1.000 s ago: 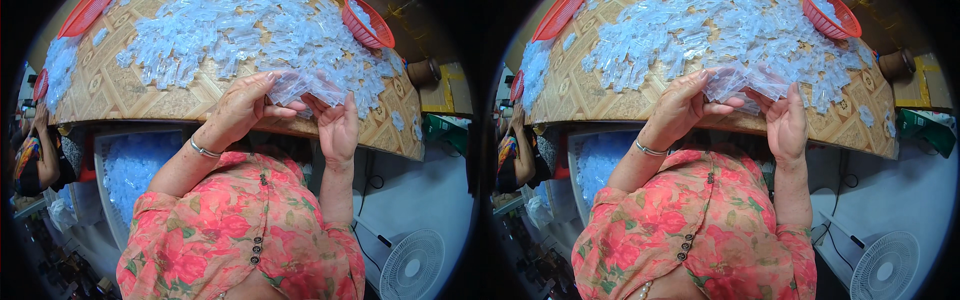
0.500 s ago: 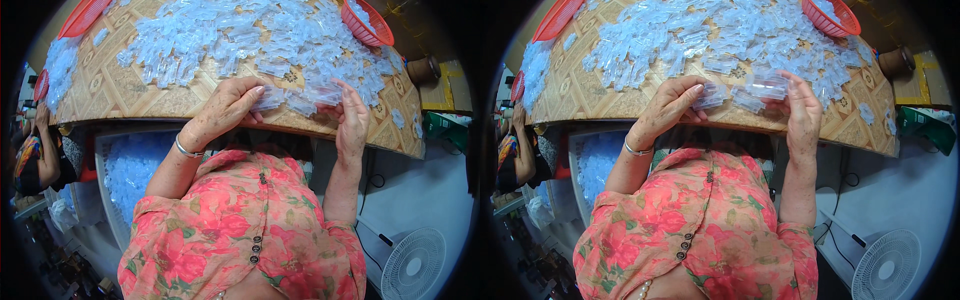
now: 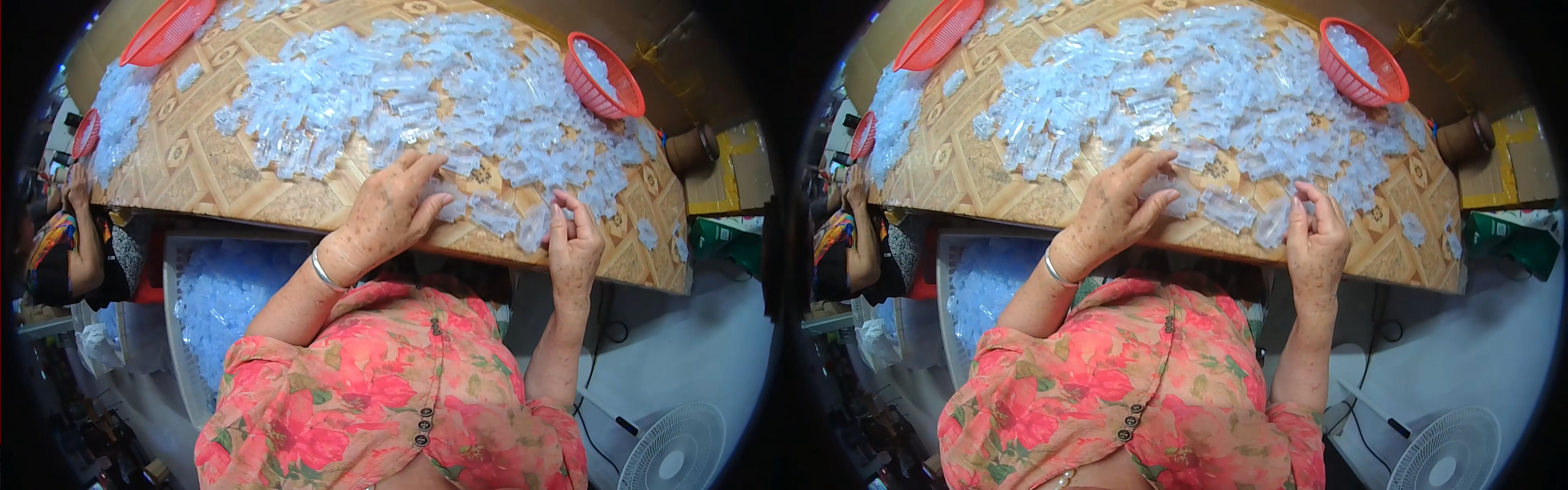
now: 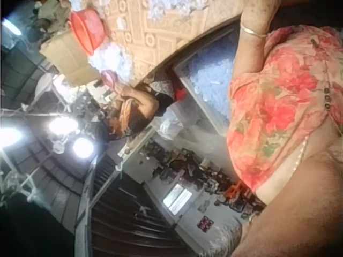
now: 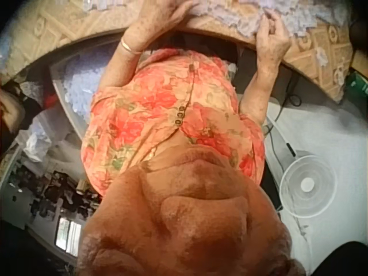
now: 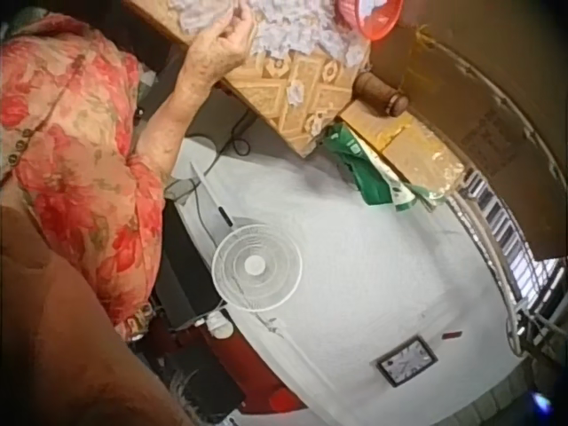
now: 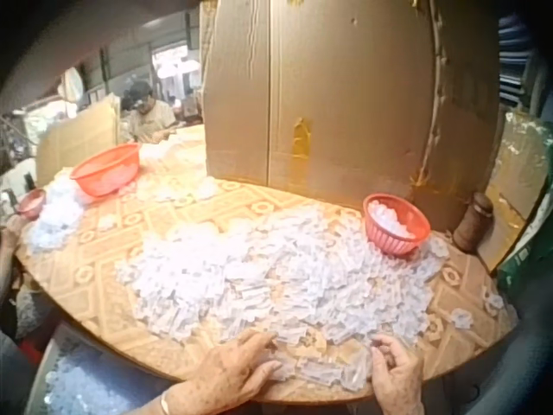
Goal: The person repeatedly picks up small transparent plastic components from a table, snaps them together by hand, and places the assembled units into a red basket. The process is continuous and repetitive throughout the clip.
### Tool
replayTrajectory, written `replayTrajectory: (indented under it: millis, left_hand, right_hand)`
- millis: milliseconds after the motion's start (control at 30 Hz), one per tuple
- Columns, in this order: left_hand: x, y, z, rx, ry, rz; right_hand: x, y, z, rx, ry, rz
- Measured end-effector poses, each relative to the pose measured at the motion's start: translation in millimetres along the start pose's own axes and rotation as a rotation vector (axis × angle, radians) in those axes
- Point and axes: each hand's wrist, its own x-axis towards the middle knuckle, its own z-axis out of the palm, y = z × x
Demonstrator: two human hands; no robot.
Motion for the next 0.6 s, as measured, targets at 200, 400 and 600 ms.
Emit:
replayTrajectory:
  millis: [200,400,600]
  left_hand:
    - [8.3,-1.9,-13.9,0.041,0.013,0.036]
    - [53.1,-39.5,-50.5,0.313,0.141,0.065]
    - [123.5,-119.9,-78.7,0.760,0.120,0.021]
  right_hand:
    - [31.6,-17.1,0.9,-0.138,-0.044,-0.214]
    - [65.6,-71.2,35.6,-0.318,-0.195,-0.594]
    - [45.3,-82.6,52.5,-0.188,-0.314,-0.685]
